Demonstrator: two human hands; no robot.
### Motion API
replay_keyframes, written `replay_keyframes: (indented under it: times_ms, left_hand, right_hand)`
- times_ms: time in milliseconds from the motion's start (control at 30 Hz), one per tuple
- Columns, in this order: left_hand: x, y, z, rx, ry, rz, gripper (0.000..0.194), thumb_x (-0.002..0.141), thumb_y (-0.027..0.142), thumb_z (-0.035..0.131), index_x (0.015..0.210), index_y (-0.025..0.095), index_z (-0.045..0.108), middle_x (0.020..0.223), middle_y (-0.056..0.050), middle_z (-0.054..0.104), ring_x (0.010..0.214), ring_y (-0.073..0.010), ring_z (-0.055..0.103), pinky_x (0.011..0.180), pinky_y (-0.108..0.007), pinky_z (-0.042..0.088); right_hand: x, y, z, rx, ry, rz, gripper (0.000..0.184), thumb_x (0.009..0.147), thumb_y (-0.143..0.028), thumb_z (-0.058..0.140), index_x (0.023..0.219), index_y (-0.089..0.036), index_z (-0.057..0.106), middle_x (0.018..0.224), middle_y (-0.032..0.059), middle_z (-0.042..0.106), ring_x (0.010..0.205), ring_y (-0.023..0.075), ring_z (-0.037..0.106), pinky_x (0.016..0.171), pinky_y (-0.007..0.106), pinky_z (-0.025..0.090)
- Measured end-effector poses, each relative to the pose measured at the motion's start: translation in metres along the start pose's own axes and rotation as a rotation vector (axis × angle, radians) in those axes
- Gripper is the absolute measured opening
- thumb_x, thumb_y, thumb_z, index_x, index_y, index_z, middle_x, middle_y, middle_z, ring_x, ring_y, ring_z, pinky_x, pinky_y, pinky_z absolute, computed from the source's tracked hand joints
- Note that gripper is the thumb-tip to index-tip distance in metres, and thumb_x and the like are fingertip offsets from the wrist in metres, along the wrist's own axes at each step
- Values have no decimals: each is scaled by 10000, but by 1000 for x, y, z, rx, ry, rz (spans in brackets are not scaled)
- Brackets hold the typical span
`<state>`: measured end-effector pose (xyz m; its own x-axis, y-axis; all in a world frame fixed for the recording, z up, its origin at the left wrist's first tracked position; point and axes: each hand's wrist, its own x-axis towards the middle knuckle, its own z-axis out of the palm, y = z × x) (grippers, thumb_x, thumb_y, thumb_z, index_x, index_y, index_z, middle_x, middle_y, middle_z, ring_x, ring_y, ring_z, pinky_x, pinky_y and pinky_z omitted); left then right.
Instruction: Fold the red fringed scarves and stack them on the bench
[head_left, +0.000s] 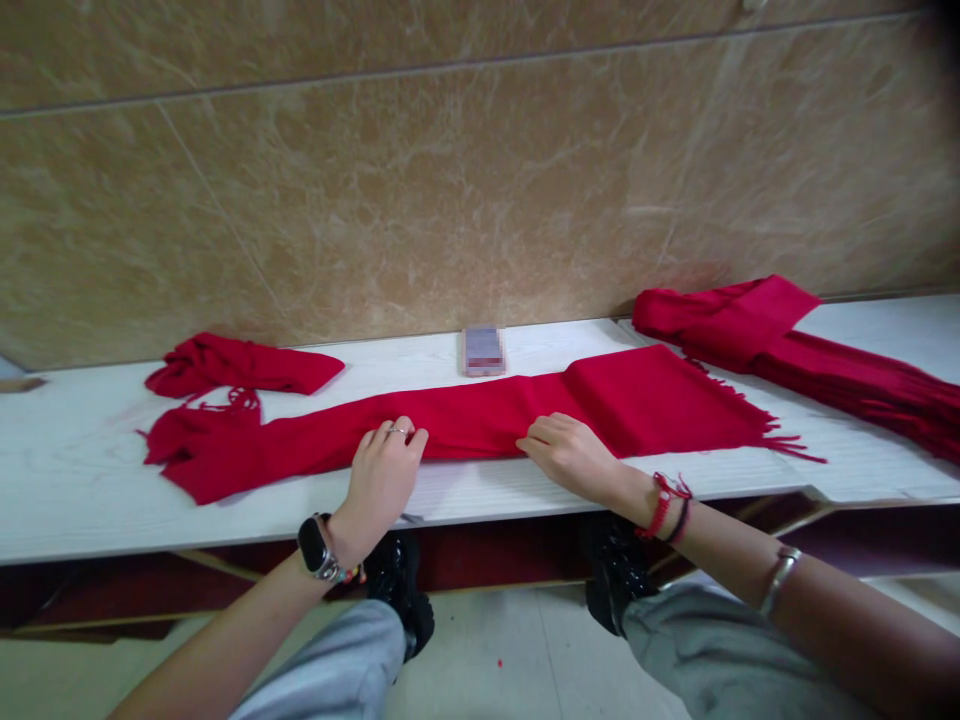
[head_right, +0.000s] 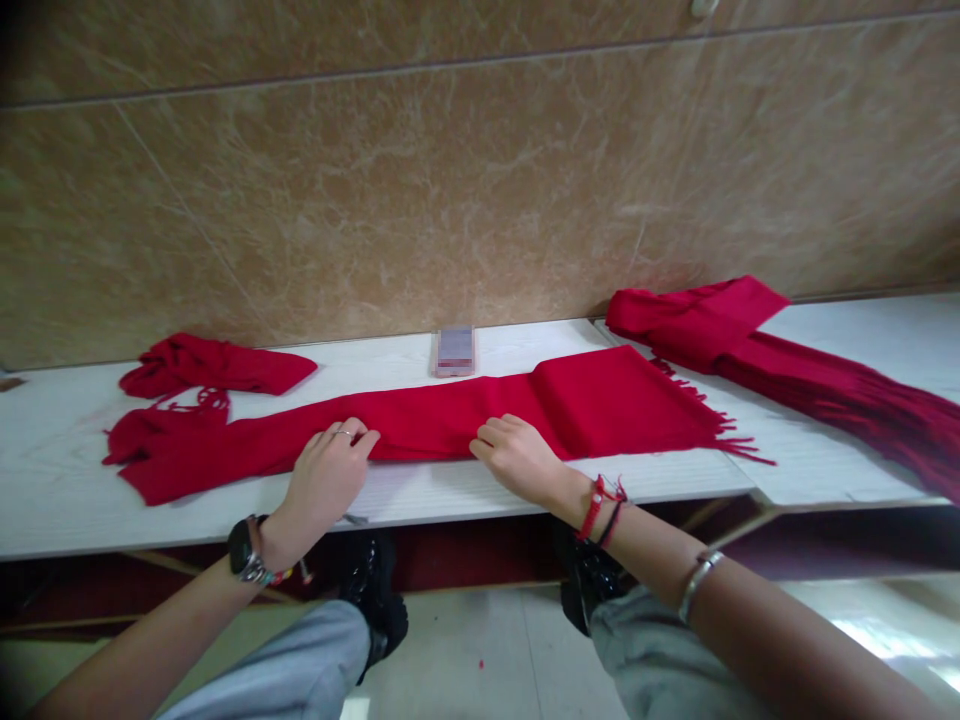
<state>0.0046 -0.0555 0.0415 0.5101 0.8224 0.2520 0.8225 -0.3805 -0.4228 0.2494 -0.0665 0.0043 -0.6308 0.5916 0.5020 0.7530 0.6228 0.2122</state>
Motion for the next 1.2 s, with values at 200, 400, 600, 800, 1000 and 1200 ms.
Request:
replay_keyframes:
  times_ms: [200, 400, 600, 800, 1000, 1200]
  left_hand:
    - [2, -26, -1, 31, -50, -54, 284, 805, 50, 375, 939, 140, 609, 895, -98, 595, 812, -221, 574, 738, -336, 424]
    - [1, -53, 7, 53, -11, -124, 279, 787, 80, 385, 944, 142, 607, 912, -108, 586, 785, -228, 580, 708, -340, 410]
    - [7, -107, 26, 104, 156, -383, 274, 768, 115, 421, 968, 137, 607, 983, -135, 568, 928, -289, 527, 772, -387, 373]
    - [-2, -160, 46, 37, 161, -600, 345, 802, 138, 390, 1101, 128, 561, 1111, -163, 521, 998, -327, 476, 794, -443, 363]
    - [-14, -203, 42, 46, -102, -730, 424, 881, 295, 293, 1260, 133, 393, 1078, -167, 523, 878, -303, 542, 664, -394, 419]
    - [7, -265, 14, 283, 13, -790, 364, 869, 182, 270, 1168, 102, 461, 977, -127, 571, 844, -219, 545, 670, -322, 427]
  right_hand:
    - [4, 3, -4, -44, 0, 19, 239, 860, -111, 467, 650, -153, 573, 637, 29, 547, 604, 145, 439, 604, 286, 263]
    - [11, 6, -6, -54, -25, 11, 227, 843, -84, 463, 660, -153, 576, 639, 32, 553, 601, 146, 442, 603, 284, 260]
    - [9, 8, -2, -56, -12, -12, 217, 832, -72, 469, 655, -154, 564, 635, 27, 550, 599, 150, 449, 605, 283, 265]
    - [4, 6, 3, -53, -21, -44, 199, 823, -72, 475, 671, -161, 568, 639, 22, 545, 609, 156, 465, 615, 284, 283]
    - [3, 8, 6, -15, -24, -38, 194, 822, -68, 454, 701, -159, 576, 663, 29, 560, 619, 157, 485, 620, 281, 313]
    - [1, 10, 9, 24, 15, -37, 232, 836, -69, 411, 704, -159, 580, 665, 38, 558, 628, 164, 492, 632, 276, 354]
